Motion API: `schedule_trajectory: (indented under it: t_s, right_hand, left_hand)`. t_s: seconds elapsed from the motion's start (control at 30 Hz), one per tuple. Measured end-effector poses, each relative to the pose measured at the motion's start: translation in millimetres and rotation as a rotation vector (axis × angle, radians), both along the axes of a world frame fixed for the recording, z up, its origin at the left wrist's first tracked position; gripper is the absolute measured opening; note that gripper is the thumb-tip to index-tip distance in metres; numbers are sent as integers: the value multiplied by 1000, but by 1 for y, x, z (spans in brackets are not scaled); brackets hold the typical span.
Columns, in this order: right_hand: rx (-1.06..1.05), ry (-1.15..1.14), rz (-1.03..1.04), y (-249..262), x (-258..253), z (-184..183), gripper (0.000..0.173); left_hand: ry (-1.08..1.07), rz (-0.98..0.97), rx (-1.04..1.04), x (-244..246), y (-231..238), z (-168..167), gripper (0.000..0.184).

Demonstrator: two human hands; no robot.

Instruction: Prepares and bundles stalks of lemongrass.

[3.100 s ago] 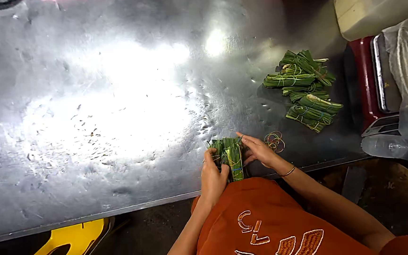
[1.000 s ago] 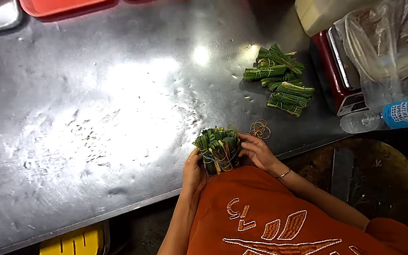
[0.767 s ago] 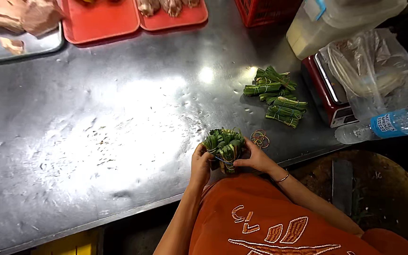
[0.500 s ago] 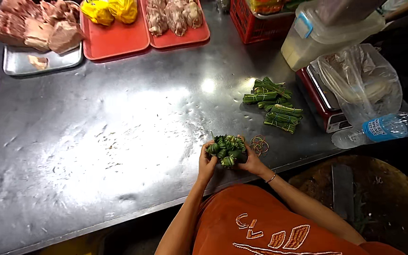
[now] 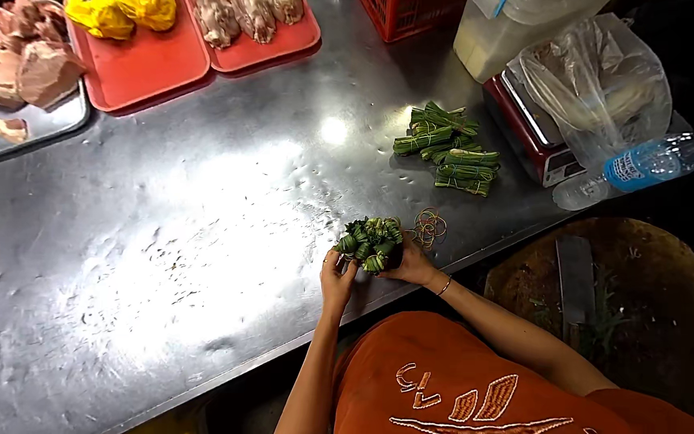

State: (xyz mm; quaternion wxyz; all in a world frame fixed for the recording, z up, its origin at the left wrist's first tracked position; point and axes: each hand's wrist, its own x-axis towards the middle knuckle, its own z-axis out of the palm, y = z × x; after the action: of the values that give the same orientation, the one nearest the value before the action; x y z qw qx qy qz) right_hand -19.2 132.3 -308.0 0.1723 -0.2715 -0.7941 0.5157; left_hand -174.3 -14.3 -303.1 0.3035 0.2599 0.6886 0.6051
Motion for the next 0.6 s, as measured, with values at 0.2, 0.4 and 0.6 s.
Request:
schedule_trajectory:
  t_s: [0.2, 0.4, 0.6]
  right_hand:
    - [-6, -44, 52, 6, 0, -5, 124]
    - [-28, -75, 122, 10, 0, -2, 132]
    - [5, -75, 88, 16, -6, 19, 123]
  left_hand:
    - [100, -96, 11, -12, -7, -20, 52]
    - [274, -475, -155, -59, 3, -16, 108]
    - [630, -613, -228, -67, 25, 6, 64]
